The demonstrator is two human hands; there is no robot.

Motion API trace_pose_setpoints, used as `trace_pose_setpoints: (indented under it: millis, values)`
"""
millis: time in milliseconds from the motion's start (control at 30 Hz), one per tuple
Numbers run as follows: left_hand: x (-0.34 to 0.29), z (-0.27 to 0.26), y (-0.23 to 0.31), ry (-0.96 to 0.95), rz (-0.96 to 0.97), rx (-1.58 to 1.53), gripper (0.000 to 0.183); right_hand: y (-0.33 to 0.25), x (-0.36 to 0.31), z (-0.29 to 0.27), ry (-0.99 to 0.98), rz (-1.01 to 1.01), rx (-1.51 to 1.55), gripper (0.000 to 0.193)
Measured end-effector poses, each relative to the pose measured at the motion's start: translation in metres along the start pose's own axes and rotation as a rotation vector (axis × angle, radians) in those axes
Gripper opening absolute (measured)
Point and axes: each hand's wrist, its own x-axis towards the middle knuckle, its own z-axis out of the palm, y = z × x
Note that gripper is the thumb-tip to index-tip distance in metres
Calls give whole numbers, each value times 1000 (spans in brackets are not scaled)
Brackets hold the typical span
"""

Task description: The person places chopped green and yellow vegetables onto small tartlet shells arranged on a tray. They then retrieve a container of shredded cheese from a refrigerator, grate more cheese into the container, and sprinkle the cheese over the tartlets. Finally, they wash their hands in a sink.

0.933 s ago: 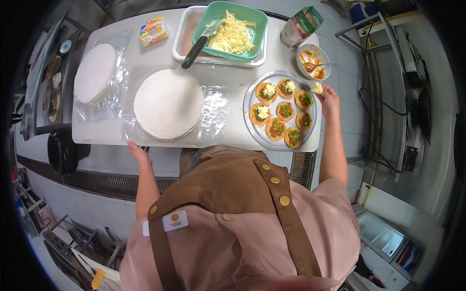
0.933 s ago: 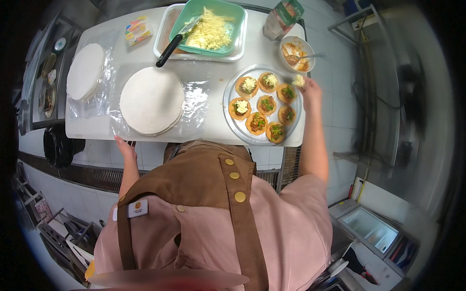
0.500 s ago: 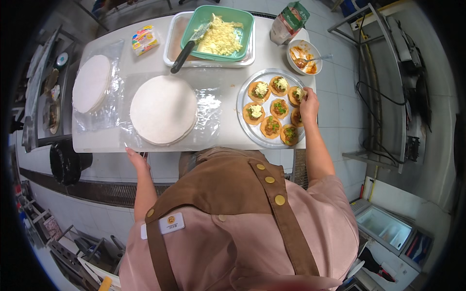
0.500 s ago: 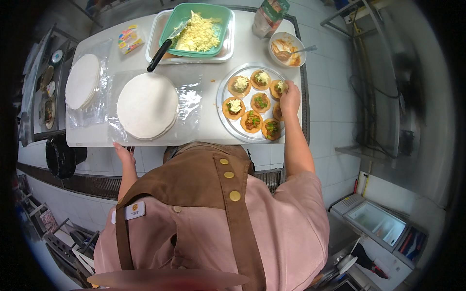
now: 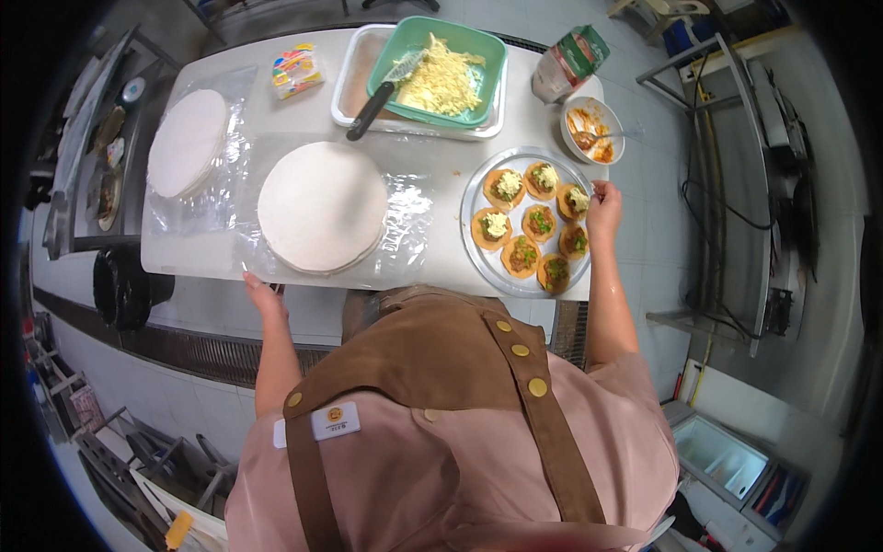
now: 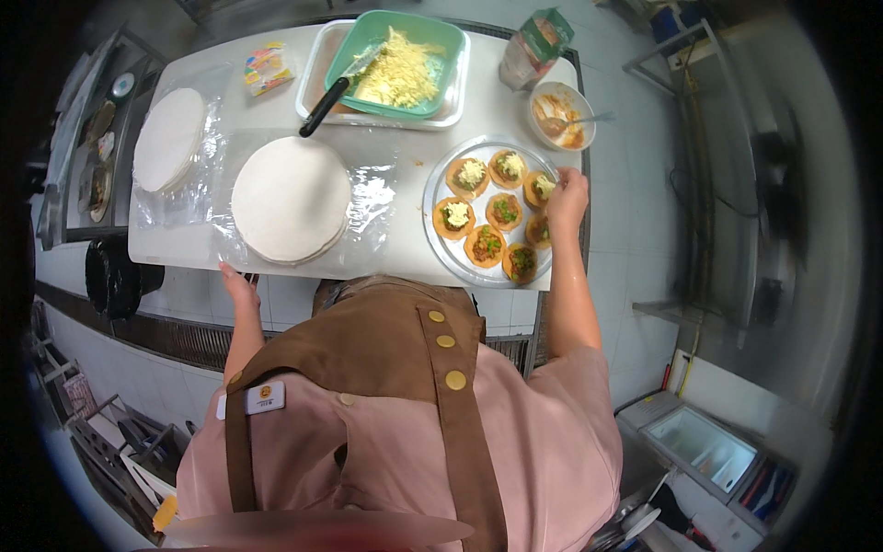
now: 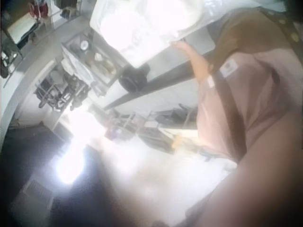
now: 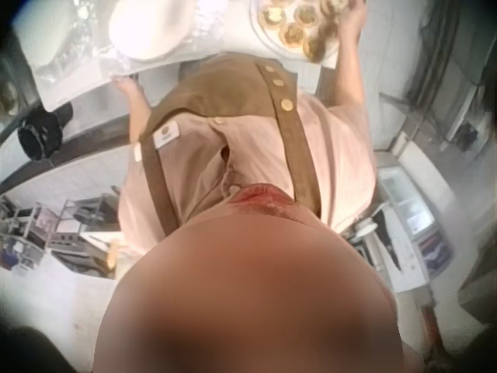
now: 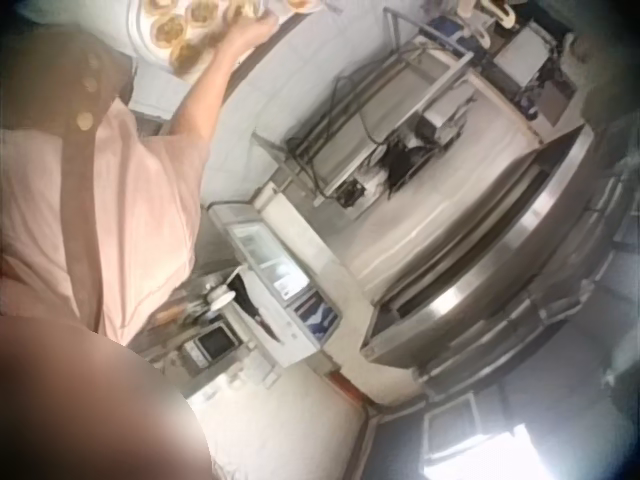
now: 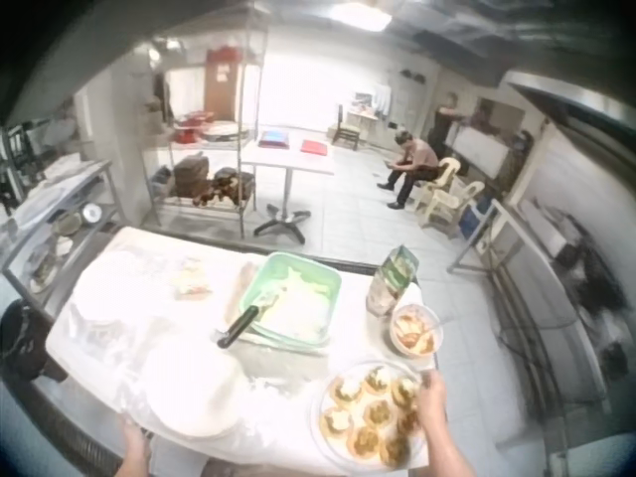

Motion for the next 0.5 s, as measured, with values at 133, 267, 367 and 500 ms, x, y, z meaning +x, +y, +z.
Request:
trace_pose_setpoints:
  millis: [133,267,367,500]
  values:
    - [-2,0,0,-7,1,3,59,-86,34,4,-65,-255,289,21]
    - [-6,1,2,15,-5,35,59,-183,61,43,-203,-542,340,25]
    - [-8,3,4,34,-13,50,59,-236,71,75,-396,-647,123,39]
    - [-9,2,5,72,-43,57,58,-262,72,101,-520,-768,-109,48]
